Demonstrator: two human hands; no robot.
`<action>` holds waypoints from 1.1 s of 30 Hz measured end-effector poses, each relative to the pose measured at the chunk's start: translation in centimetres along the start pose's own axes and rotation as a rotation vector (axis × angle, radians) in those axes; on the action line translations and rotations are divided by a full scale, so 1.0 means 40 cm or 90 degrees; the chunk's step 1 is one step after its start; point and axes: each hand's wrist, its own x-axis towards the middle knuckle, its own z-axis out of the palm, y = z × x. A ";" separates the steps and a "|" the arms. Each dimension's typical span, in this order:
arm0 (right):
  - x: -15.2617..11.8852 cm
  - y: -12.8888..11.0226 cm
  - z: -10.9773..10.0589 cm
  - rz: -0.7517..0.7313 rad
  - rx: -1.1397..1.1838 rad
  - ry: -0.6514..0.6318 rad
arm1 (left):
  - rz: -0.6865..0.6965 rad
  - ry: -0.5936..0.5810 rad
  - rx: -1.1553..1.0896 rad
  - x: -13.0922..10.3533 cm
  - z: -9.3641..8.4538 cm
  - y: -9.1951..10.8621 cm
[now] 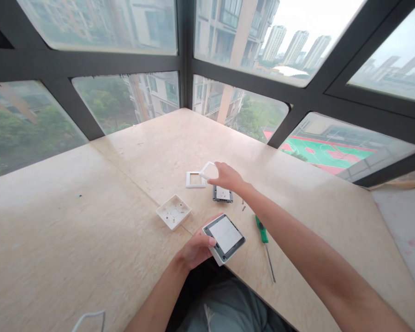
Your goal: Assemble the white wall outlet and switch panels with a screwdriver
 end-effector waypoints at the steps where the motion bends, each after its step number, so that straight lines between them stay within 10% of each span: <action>1: 0.026 0.014 0.001 0.031 -0.016 -0.007 | -0.002 -0.007 -0.016 0.003 0.000 0.001; 15: 0.076 0.142 0.056 0.194 -0.006 -0.086 | 0.053 0.077 -0.078 0.028 0.025 0.020; 27: -0.311 0.028 -0.032 -0.059 0.345 -0.005 | 0.152 0.176 0.026 0.033 0.039 0.008; 33: -0.408 -0.008 -0.013 -0.140 0.235 -0.002 | 0.158 0.204 0.119 0.024 0.042 -0.011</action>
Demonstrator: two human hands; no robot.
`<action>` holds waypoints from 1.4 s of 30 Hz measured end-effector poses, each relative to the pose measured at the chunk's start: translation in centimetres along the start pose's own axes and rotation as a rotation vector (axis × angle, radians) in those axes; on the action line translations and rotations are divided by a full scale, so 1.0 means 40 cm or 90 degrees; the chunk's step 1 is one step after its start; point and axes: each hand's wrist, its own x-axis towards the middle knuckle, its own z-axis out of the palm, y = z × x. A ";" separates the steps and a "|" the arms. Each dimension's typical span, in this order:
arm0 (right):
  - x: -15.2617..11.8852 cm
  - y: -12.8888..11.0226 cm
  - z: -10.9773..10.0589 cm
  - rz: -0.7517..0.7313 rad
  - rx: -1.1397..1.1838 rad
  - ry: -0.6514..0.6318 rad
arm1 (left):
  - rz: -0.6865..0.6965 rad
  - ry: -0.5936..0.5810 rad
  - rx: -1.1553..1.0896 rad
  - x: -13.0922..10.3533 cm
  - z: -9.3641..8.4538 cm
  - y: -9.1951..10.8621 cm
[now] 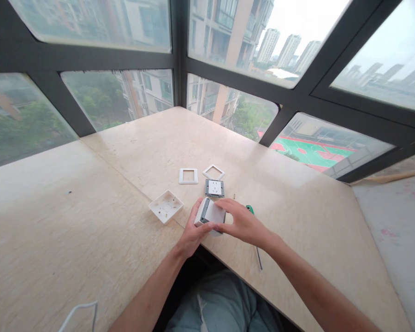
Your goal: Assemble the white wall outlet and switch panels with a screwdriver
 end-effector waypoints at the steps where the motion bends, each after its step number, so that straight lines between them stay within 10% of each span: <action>1: -0.004 0.000 0.005 0.003 -0.010 0.002 | 0.007 -0.009 0.021 -0.003 -0.002 -0.005; 12: -0.089 0.003 0.046 0.002 0.049 0.015 | 0.049 -0.062 0.139 -0.006 -0.023 -0.040; 19: -0.130 0.039 0.044 0.076 0.135 0.197 | 0.064 -0.051 0.169 -0.006 -0.007 -0.034; 42: -0.110 0.055 0.077 0.251 0.383 0.184 | 0.260 -0.061 0.428 -0.011 -0.018 -0.107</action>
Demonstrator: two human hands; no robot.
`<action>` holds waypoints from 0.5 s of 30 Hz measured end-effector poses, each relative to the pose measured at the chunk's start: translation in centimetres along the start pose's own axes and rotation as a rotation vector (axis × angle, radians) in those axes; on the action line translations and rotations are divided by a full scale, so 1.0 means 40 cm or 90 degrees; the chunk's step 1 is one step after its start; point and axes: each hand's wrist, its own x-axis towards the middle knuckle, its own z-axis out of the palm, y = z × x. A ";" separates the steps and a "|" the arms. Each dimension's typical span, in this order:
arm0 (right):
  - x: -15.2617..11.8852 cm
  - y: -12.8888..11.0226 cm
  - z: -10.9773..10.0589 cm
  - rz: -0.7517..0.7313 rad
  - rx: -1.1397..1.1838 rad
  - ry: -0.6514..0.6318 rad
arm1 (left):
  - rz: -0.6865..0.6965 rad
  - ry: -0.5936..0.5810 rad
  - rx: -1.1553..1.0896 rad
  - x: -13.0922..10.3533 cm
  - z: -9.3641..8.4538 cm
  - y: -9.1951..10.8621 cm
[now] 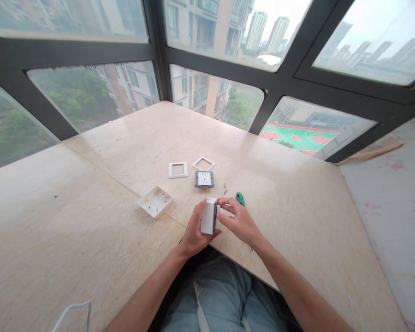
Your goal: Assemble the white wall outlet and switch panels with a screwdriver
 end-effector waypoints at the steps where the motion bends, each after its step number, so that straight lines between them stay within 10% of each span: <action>1: -0.002 -0.007 -0.001 -0.001 -0.003 0.002 | 0.006 -0.004 -0.002 0.000 0.000 -0.004; 15: -0.018 -0.020 0.024 -0.060 -0.078 0.080 | 0.141 -0.047 0.119 -0.001 -0.006 -0.035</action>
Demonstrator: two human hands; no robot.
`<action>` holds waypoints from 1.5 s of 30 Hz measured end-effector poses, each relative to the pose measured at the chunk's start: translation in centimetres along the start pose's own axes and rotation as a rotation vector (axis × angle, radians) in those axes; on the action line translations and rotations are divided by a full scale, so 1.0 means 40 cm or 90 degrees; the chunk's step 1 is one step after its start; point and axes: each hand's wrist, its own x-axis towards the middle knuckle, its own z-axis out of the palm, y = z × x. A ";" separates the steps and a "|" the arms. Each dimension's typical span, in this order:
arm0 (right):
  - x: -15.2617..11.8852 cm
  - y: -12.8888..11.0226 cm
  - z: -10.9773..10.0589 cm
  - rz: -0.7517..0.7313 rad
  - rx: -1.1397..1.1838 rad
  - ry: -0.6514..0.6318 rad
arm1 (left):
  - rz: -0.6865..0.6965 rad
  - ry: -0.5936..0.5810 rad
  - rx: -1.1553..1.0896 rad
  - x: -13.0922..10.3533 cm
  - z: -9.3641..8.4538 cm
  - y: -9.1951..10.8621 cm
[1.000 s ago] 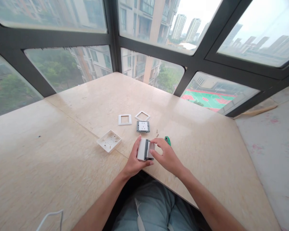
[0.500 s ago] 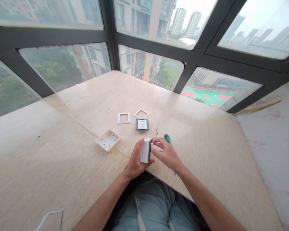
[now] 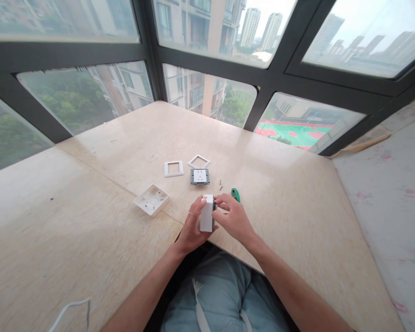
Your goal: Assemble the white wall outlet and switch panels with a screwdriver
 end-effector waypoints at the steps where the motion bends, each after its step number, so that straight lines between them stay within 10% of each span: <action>1: -0.001 0.001 0.000 -0.010 -0.006 0.005 | 0.031 -0.003 0.030 0.001 0.000 -0.004; 16: 0.003 -0.010 0.001 -0.029 -0.006 0.068 | 0.264 0.053 0.271 0.022 0.006 0.018; 45: -0.018 -0.015 0.007 0.041 0.096 0.125 | 0.338 0.054 0.344 0.017 0.015 0.025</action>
